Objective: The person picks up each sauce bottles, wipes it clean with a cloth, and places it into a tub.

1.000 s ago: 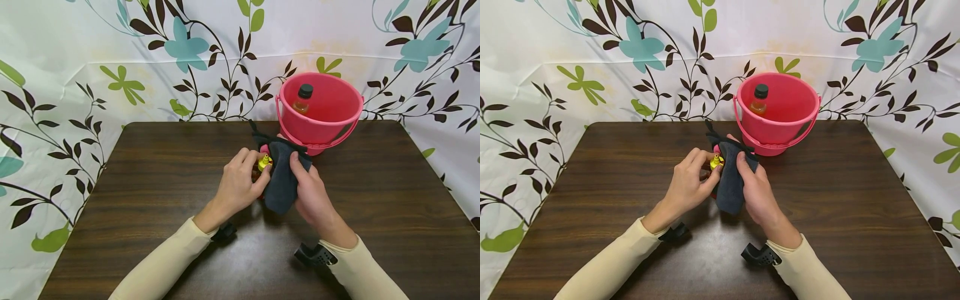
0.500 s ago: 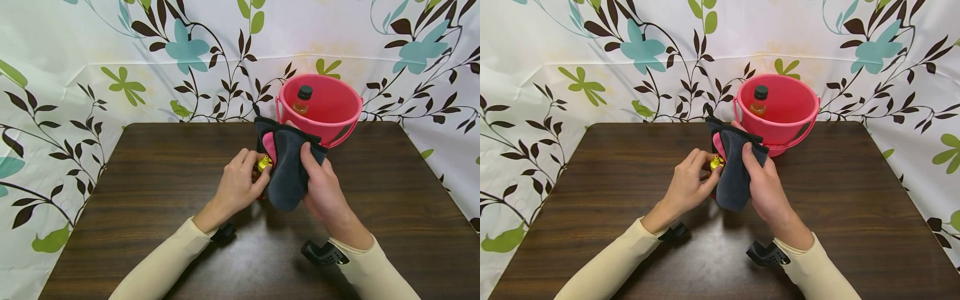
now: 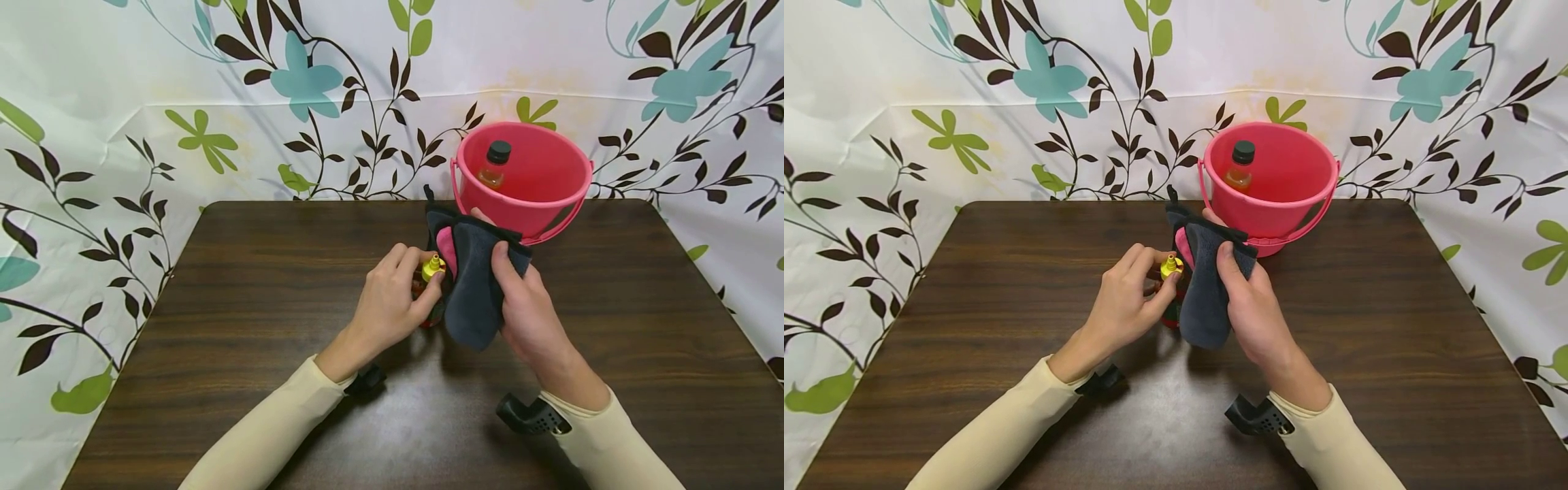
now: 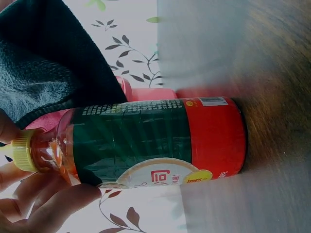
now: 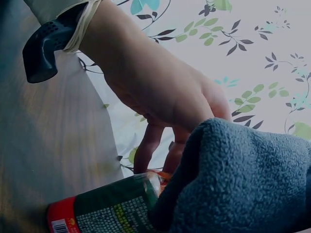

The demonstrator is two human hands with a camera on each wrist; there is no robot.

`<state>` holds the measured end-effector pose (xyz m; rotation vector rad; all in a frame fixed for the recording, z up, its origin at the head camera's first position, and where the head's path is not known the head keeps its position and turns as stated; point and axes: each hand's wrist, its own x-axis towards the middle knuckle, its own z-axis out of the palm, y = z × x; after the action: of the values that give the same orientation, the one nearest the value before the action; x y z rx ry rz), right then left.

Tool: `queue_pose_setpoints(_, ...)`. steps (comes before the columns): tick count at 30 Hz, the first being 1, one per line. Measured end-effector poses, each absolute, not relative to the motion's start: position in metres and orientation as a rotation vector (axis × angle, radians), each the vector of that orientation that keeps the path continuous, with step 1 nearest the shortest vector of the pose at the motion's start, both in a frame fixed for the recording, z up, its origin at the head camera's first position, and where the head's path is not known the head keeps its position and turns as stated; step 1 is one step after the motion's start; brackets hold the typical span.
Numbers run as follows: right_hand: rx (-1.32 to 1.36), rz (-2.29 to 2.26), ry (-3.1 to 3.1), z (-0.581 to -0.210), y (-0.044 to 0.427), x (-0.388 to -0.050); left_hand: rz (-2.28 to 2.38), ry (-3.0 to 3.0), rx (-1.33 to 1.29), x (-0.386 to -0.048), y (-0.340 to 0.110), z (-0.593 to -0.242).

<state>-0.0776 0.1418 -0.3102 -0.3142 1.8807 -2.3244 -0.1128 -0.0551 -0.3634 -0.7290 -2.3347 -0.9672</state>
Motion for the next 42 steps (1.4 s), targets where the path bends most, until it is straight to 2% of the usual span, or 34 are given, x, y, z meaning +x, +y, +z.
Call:
queue_pose_setpoints(26,-0.28,-2.244,1.927,-0.323,0.154,-0.074,-0.977,-2.323,-0.741,-0.112,-0.053,-0.362)
queue_pose_setpoints(42,-0.219,-2.25,1.896,-0.341,0.194,-0.054,-0.979,-2.332,-0.745,-0.112,-0.054,-0.362)
